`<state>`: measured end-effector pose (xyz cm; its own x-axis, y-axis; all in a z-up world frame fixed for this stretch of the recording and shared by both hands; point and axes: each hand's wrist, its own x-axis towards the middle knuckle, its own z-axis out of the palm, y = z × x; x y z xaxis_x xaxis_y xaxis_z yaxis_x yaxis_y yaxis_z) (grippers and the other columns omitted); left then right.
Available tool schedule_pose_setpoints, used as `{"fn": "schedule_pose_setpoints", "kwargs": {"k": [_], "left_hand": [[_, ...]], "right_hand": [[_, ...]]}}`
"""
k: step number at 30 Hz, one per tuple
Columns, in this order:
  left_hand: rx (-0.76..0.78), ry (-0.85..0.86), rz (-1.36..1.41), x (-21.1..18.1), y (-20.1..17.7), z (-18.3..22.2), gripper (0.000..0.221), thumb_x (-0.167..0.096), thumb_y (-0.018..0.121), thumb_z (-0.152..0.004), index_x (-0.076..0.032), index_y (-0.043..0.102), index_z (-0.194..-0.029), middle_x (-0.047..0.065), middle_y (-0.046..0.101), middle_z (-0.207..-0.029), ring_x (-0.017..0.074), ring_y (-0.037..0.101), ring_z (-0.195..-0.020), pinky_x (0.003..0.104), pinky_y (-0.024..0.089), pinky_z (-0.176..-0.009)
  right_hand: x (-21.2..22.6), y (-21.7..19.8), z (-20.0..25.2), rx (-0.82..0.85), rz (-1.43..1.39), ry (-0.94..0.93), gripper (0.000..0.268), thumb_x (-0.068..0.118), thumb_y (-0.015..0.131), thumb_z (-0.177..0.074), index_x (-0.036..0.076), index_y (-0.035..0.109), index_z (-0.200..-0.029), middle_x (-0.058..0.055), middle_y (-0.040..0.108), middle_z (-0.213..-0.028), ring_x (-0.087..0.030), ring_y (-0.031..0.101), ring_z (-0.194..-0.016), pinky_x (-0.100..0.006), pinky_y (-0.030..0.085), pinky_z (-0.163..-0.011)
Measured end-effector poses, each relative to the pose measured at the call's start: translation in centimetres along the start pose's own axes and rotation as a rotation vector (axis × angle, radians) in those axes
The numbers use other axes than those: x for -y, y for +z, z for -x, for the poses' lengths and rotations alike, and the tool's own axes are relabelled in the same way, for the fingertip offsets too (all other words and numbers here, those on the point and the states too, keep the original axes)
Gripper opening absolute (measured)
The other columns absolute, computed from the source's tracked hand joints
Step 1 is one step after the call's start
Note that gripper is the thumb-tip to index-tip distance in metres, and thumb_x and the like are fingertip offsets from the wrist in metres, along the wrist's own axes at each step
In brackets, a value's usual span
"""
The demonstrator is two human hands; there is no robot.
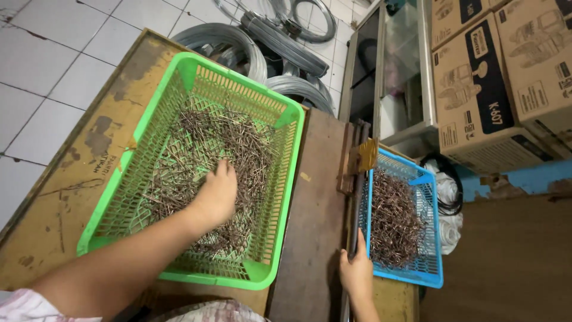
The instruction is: Inspect and align small metal nails using a jig and a metal bar tool
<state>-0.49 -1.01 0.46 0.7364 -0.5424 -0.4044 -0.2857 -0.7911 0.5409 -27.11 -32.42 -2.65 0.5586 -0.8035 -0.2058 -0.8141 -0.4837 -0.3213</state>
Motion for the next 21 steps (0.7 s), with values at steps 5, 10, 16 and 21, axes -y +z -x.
{"fn": "schedule_pose_setpoints", "kwargs": {"k": [5,10,16,21], "left_hand": [[0.043,-0.071,0.088,3.8,-0.8,-2.3,0.014,-0.007,0.061,-0.103,-0.003,0.069,-0.114,0.013,0.072,-0.106,0.0290,0.073,-0.097,0.044,0.064,-0.092],[0.054,-0.148,0.338,2.4,-4.4,-0.3,0.030,-0.010,0.057,-0.109,-0.016,0.075,-0.133,0.011,0.080,-0.121,0.0211,0.067,-0.071,0.038,0.055,-0.062],[-0.122,-0.105,0.722,3.9,-4.9,-1.3,0.025,-0.028,0.066,-0.110,-0.017,0.078,-0.128,0.002,0.072,-0.091,0.0164,0.057,-0.074,0.035,0.050,-0.072],[-0.218,-0.050,1.055,3.7,-5.1,-1.2,0.031,-0.032,0.075,-0.097,-0.017,0.076,-0.125,0.001,0.079,-0.127,0.0164,0.069,-0.126,0.040,0.043,-0.121]], "right_hand": [[0.1,-0.1,-0.1,0.019,0.004,0.003,0.079,0.024,0.062,-0.096,0.030,0.036,-0.170,-0.021,0.074,-0.078,-0.044,0.070,-0.072,-0.050,0.052,-0.074],[-0.1,0.1,-0.2,0.020,0.027,0.036,0.079,0.027,0.062,-0.096,0.034,0.036,-0.170,-0.024,0.076,-0.082,-0.049,0.071,-0.080,-0.053,0.052,-0.077],[0.0,0.0,0.1,-0.006,-0.016,-0.026,0.079,0.023,0.064,-0.096,0.030,0.038,-0.170,-0.016,0.058,-0.059,-0.037,0.058,-0.056,-0.049,0.045,-0.063],[0.1,-0.2,0.2,0.009,-0.020,-0.018,0.079,0.025,0.062,-0.097,0.032,0.036,-0.171,-0.016,0.060,-0.063,-0.040,0.061,-0.063,-0.050,0.048,-0.068]]}}
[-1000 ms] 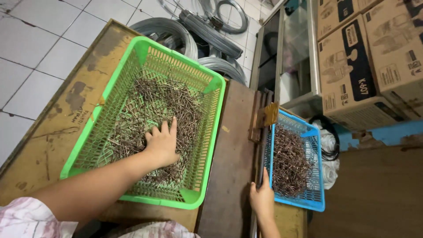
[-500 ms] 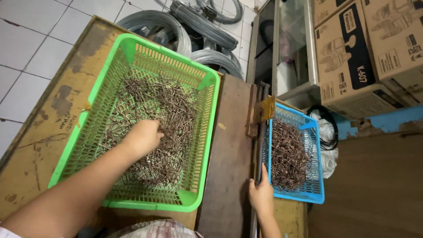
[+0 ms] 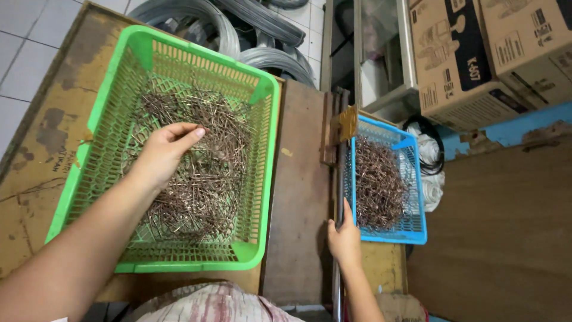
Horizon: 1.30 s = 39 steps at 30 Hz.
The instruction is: Inspect and align small metal nails using a jig and a metal bar tool
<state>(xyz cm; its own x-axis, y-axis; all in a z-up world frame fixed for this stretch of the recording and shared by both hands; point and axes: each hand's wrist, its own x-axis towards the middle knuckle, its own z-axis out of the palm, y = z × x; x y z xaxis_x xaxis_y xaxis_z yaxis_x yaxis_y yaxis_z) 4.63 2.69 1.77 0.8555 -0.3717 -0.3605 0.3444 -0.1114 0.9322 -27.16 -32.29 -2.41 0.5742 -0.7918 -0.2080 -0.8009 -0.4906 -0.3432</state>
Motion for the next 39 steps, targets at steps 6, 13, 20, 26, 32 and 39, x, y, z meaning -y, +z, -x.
{"fn": "schedule_pose_setpoints", "kwargs": {"k": [6,13,20,26,32,39], "left_hand": [[-0.004,0.320,0.160,1.9,0.4,0.5,0.022,-0.019,0.080,-0.102,-0.011,0.080,-0.122,0.012,0.077,-0.122,0.0183,0.067,-0.116,0.035,0.046,-0.113],[0.012,0.265,0.271,2.5,-0.2,-0.9,0.021,-0.017,0.064,-0.114,-0.003,0.068,-0.129,0.017,0.079,-0.112,0.0194,0.073,-0.115,0.036,0.039,-0.118],[0.145,-0.203,0.685,1.3,-0.4,-0.1,0.057,-0.033,0.031,-0.115,-0.003,0.028,-0.163,0.014,0.052,-0.144,0.0329,0.059,-0.134,0.057,0.047,-0.116],[0.303,-0.150,0.547,1.9,0.8,-0.1,0.069,0.015,0.037,-0.099,0.010,0.020,-0.165,0.033,0.043,-0.165,0.0394,0.052,-0.149,0.048,0.039,-0.126],[0.281,-0.057,0.322,4.2,2.4,0.5,0.050,0.007,0.058,-0.103,0.008,0.052,-0.152,0.026,0.064,-0.147,0.0359,0.067,-0.126,0.047,0.055,-0.108],[0.378,0.183,-0.164,4.3,6.1,-0.1,0.041,0.003,0.074,-0.097,0.006,0.070,-0.137,0.029,0.076,-0.127,0.0296,0.074,-0.111,0.042,0.062,-0.097]], "right_hand": [[1.0,-0.3,0.5,0.010,-0.003,0.077,0.079,0.026,0.070,-0.098,0.043,0.039,-0.168,-0.035,0.077,-0.115,-0.050,0.073,-0.117,-0.057,0.060,-0.100],[3.0,-1.4,1.9,0.004,0.011,0.090,0.079,0.026,0.070,-0.097,0.044,0.040,-0.168,-0.034,0.078,-0.114,-0.048,0.074,-0.117,-0.056,0.060,-0.101],[3.9,-1.7,2.4,0.002,0.005,0.098,0.078,0.025,0.069,-0.098,0.044,0.040,-0.168,-0.034,0.079,-0.109,-0.049,0.074,-0.116,-0.056,0.060,-0.102],[3.4,-1.5,2.1,0.008,0.006,0.097,0.078,0.025,0.069,-0.098,0.044,0.040,-0.167,-0.033,0.079,-0.109,-0.048,0.075,-0.115,-0.056,0.060,-0.100],[2.9,-1.4,1.4,0.033,0.011,0.064,0.082,0.023,0.068,-0.098,0.040,0.033,-0.171,-0.036,0.076,-0.118,-0.050,0.072,-0.119,-0.058,0.059,-0.102],[4.0,-3.0,2.3,0.158,0.030,-0.042,0.095,0.019,0.069,-0.101,0.031,0.011,-0.176,-0.043,0.065,-0.135,-0.058,0.063,-0.130,-0.066,0.054,-0.109]]}}
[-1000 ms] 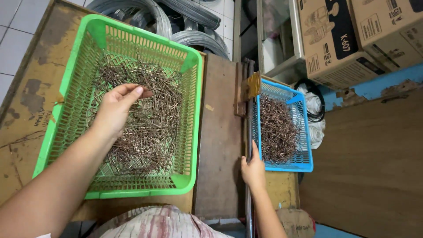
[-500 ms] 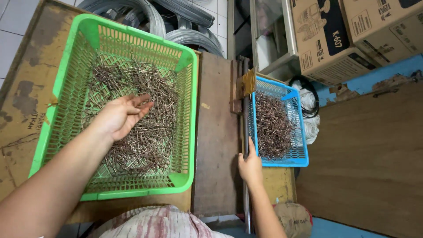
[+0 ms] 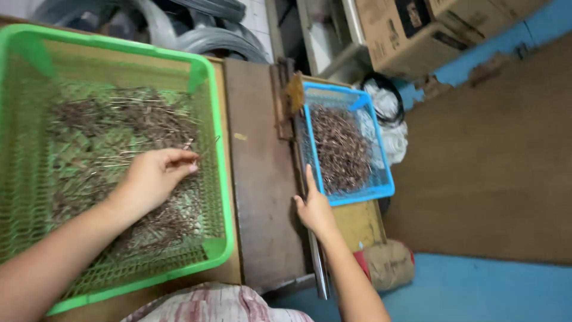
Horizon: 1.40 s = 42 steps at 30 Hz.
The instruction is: Inspect and align small metal nails using a jig and a metal bar tool
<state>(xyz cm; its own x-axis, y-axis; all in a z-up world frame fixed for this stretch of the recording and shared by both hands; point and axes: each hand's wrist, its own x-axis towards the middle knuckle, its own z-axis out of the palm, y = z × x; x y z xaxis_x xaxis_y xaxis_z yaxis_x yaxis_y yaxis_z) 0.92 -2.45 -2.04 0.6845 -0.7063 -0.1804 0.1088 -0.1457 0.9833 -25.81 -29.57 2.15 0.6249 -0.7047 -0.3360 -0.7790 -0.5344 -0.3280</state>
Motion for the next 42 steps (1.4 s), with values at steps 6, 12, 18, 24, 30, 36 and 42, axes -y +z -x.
{"fn": "schedule_pose_setpoints", "kwargs": {"k": [6,12,18,24,30,36,42], "left_hand": [[0.018,0.432,-0.878,-0.9,5.2,-8.4,0.025,-0.032,0.072,-0.103,-0.034,0.083,-0.125,-0.001,0.085,-0.108,0.0197,0.080,-0.107,0.039,0.064,-0.092],[0.010,0.698,-1.135,5.0,10.7,-22.5,0.026,-0.026,0.071,-0.101,-0.033,0.085,-0.122,0.000,0.085,-0.099,0.0193,0.082,-0.100,0.039,0.067,-0.089],[0.077,0.392,-1.176,2.5,13.4,-25.6,0.034,-0.017,0.058,-0.109,-0.030,0.086,-0.124,0.009,0.085,-0.106,0.0358,0.081,-0.105,0.050,0.065,-0.091],[0.083,0.350,-1.069,3.7,14.6,-27.7,0.033,-0.021,0.062,-0.109,-0.034,0.082,-0.132,0.006,0.083,-0.113,0.0353,0.079,-0.108,0.051,0.065,-0.092],[0.116,0.511,-1.063,1.7,16.2,-27.8,0.027,-0.016,0.068,-0.108,-0.026,0.085,-0.126,0.013,0.084,-0.109,0.0379,0.079,-0.108,0.050,0.066,-0.094],[0.146,0.579,-0.991,2.8,17.1,-29.5,0.024,-0.017,0.075,-0.106,-0.024,0.085,-0.126,0.013,0.084,-0.113,0.0365,0.078,-0.113,0.047,0.065,-0.096],[0.138,0.560,-0.962,6.0,17.5,-32.1,0.032,-0.015,0.077,-0.102,-0.034,0.083,-0.128,0.005,0.081,-0.115,0.0298,0.077,-0.112,0.043,0.066,-0.093]], "right_hand": [[-0.1,-1.1,0.1,0.040,0.019,-0.032,0.094,0.014,0.066,-0.101,0.026,0.012,-0.177,-0.043,0.067,-0.130,-0.059,0.064,-0.126,-0.065,0.054,-0.107],[1.3,-6.6,1.6,0.040,0.079,-0.050,0.091,0.025,0.069,-0.098,0.036,0.021,-0.174,-0.037,0.073,-0.122,-0.054,0.069,-0.121,-0.063,0.056,-0.104],[4.2,-11.7,3.0,0.096,0.093,-0.066,0.091,0.026,0.068,-0.098,0.031,0.019,-0.175,-0.036,0.074,-0.121,-0.054,0.070,-0.121,-0.063,0.055,-0.105],[4.2,-11.9,3.0,0.108,0.112,-0.070,0.089,0.026,0.067,-0.099,0.030,0.021,-0.174,-0.036,0.076,-0.116,-0.054,0.071,-0.118,-0.063,0.057,-0.102],[5.3,-12.7,3.9,0.151,0.063,-0.036,0.087,0.023,0.064,-0.101,0.027,0.020,-0.175,-0.039,0.073,-0.122,-0.058,0.067,-0.123,-0.063,0.054,-0.108],[5.1,-12.1,4.1,0.142,0.017,-0.016,0.086,0.022,0.064,-0.101,0.028,0.020,-0.175,-0.041,0.072,-0.123,-0.058,0.065,-0.125,-0.064,0.053,-0.110],[4.0,-10.0,3.6,0.135,-0.059,-0.010,0.085,0.019,0.062,-0.101,0.029,0.021,-0.175,-0.039,0.072,-0.124,-0.058,0.067,-0.123,-0.064,0.054,-0.107]]}}
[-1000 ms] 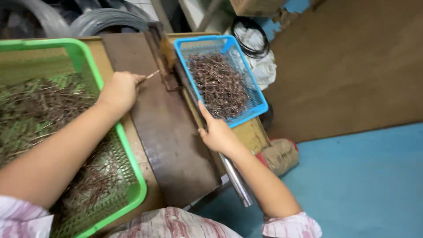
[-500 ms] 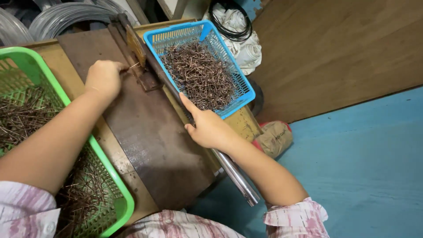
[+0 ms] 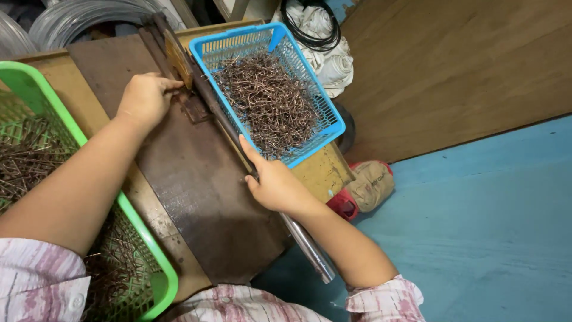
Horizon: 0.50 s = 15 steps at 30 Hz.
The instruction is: Inspect and align small metal nails using a jig and a metal bar tool
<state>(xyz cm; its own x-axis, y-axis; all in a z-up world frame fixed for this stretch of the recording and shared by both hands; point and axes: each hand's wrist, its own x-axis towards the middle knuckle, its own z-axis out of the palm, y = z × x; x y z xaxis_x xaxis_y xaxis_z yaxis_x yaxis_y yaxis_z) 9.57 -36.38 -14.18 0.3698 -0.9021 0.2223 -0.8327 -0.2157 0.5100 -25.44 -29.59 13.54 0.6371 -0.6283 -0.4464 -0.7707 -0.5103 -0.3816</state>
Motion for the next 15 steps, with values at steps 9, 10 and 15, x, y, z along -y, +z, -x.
{"fn": "schedule_pose_setpoints", "kwargs": {"k": [9,10,15], "left_hand": [[0.007,-0.024,0.028,-0.6,-0.2,0.2,0.035,-0.015,0.075,-0.102,-0.036,0.083,-0.128,0.001,0.080,-0.116,0.0245,0.076,-0.115,0.040,0.064,-0.093],[0.007,-0.025,0.028,-0.5,-0.1,0.1,0.035,-0.015,0.075,-0.102,-0.036,0.083,-0.128,0.001,0.080,-0.116,0.0245,0.076,-0.115,0.040,0.064,-0.093],[-0.008,-0.012,0.008,-1.3,-1.0,0.4,0.032,-0.015,0.075,-0.103,-0.035,0.084,-0.126,0.002,0.081,-0.118,0.0258,0.077,-0.114,0.040,0.065,-0.092]], "right_hand": [[0.5,0.8,0.3,0.004,0.003,0.021,0.083,0.021,0.059,-0.102,0.031,0.021,-0.175,-0.038,0.074,-0.120,-0.057,0.068,-0.121,-0.065,0.054,-0.106],[0.2,1.0,0.1,0.004,0.002,0.021,0.083,0.021,0.059,-0.102,0.031,0.021,-0.175,-0.038,0.074,-0.120,-0.057,0.068,-0.121,-0.065,0.054,-0.106],[-0.2,1.8,-0.3,0.005,-0.023,0.041,0.083,0.022,0.057,-0.103,0.034,0.018,-0.175,-0.037,0.075,-0.118,-0.056,0.068,-0.121,-0.064,0.055,-0.106]]}}
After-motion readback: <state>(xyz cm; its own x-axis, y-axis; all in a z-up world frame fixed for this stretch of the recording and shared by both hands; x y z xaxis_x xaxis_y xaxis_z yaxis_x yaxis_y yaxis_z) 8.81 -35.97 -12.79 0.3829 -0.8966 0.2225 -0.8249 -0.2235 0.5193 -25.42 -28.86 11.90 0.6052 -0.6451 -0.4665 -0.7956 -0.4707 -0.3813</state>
